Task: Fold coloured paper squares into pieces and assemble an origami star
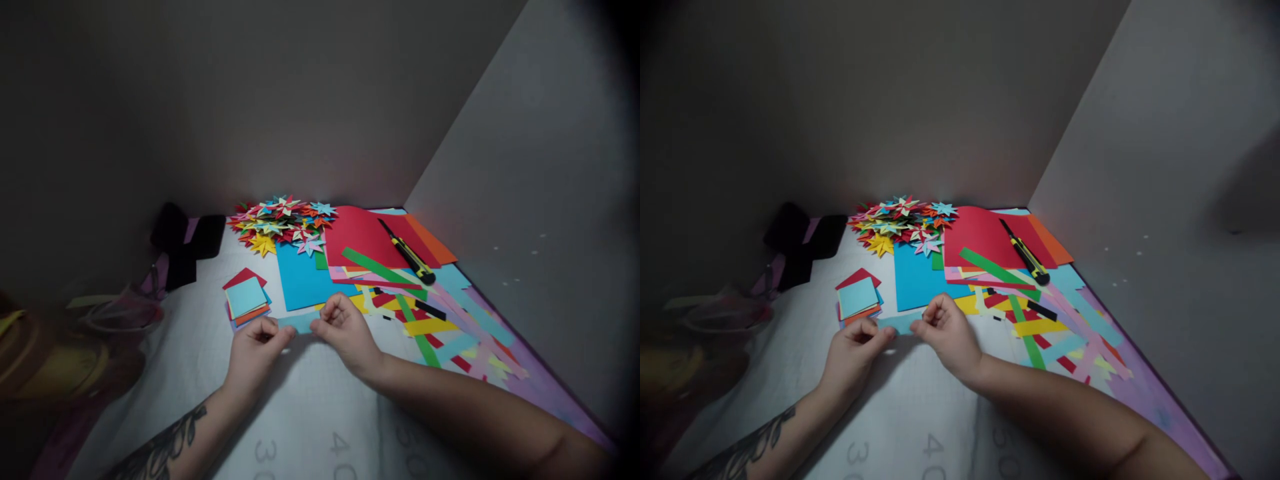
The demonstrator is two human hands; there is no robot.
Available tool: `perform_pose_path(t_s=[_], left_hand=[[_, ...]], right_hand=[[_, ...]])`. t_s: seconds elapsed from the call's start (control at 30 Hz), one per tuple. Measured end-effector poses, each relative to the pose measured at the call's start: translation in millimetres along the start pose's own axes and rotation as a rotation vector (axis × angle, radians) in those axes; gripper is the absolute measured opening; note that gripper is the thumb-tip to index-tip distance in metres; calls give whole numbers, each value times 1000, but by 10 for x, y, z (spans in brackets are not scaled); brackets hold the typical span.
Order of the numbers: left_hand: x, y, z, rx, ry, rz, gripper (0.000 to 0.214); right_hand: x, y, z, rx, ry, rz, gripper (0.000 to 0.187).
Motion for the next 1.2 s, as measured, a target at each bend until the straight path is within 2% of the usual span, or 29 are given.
perform_pose_path(t_s=[0.33, 0.83, 1.2], left_hand=[[-19, 2, 8, -8, -11, -30, 32], [-120, 6, 13, 1, -97, -137, 33], [-150, 22, 14, -13, -95, -162, 36]], right_hand=[[-61, 15, -21, -7, -46, -20, 27], [-58, -1, -33, -2, -40, -10, 26], [-55, 2, -35, -3, -34, -6, 25]])
Point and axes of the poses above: each hand's wrist, its own z-axis towards the middle knuckle, its own y-axis out of the palm, x = y × z, the point moved 10 cm from there along z, towards the middle knuckle, and after that the axes turned 14 degrees about x, right-handed, at the moved point
